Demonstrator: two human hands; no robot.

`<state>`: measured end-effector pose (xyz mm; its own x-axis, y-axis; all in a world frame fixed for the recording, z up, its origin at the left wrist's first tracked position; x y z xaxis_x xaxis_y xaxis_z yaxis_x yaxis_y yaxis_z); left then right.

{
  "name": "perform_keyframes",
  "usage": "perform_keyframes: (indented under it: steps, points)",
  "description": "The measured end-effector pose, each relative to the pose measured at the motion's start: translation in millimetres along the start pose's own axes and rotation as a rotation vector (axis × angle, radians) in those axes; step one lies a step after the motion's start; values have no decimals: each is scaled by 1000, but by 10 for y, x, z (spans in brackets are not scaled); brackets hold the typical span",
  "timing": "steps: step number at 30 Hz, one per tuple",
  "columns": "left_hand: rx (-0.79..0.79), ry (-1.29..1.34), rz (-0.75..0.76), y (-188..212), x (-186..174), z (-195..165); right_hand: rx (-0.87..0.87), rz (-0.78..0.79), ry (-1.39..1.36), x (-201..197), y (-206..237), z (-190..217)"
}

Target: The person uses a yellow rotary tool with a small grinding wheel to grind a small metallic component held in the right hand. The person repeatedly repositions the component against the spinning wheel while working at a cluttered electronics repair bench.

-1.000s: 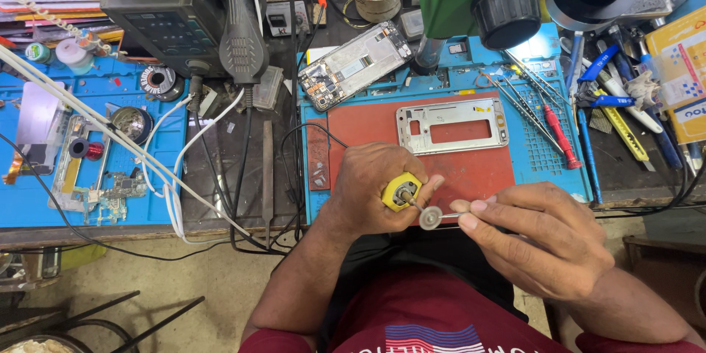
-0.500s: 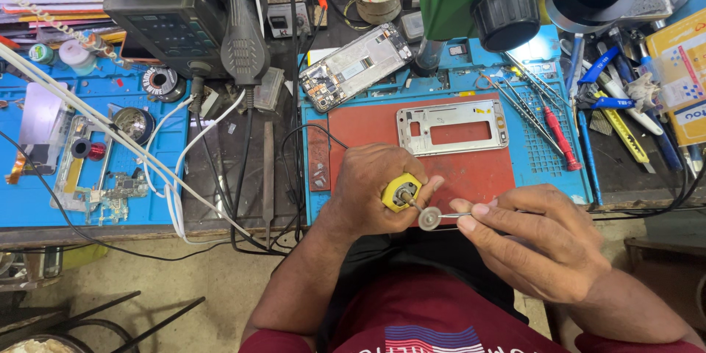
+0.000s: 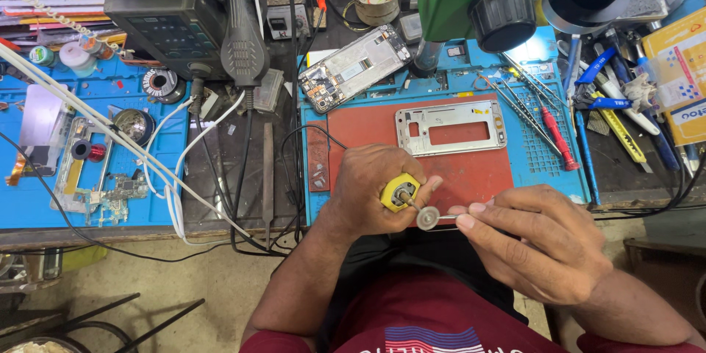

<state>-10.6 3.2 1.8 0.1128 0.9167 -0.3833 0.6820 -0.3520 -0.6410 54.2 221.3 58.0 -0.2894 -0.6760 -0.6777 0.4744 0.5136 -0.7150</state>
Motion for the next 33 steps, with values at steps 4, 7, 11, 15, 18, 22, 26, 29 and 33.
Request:
perform_keyframes:
  steps: [4,7,11,15,18,22,26,29,33]
  points:
    - [6,11,-1,-1,-6,2,-15,20,0,-11,-1,-20]
    - [4,15,-2,4,16,-17,-20,25,11,-41,5,-20]
    - [10,15,-9,6,20,-19,-30,31,11,-55,-3,-15]
    - [8,16,-10,4,13,-20,-35,45,19,-66,-19,-16]
    - [9,8,-8,0,14,-22,-42,48,17,-71,-30,-25]
    - [5,9,-11,2,16,-27,-41,37,11,-59,-32,-17]
    - [11,8,-13,6,18,-24,-43,31,0,-45,-34,-22]
    - [6,16,-11,15,20,-21,-39,42,-9,-45,-30,-19]
    - [2,18,-10,18,20,-18,-32,48,0,-43,-29,-18]
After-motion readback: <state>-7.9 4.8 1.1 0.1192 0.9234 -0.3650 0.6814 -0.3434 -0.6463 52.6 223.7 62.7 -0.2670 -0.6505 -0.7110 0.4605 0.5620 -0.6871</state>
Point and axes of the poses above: each hand's wrist, its own y-axis away from the middle knuckle, its own x-axis out of the palm, z = x × y, the point moved 1 cm from there along -y, towards the middle knuckle
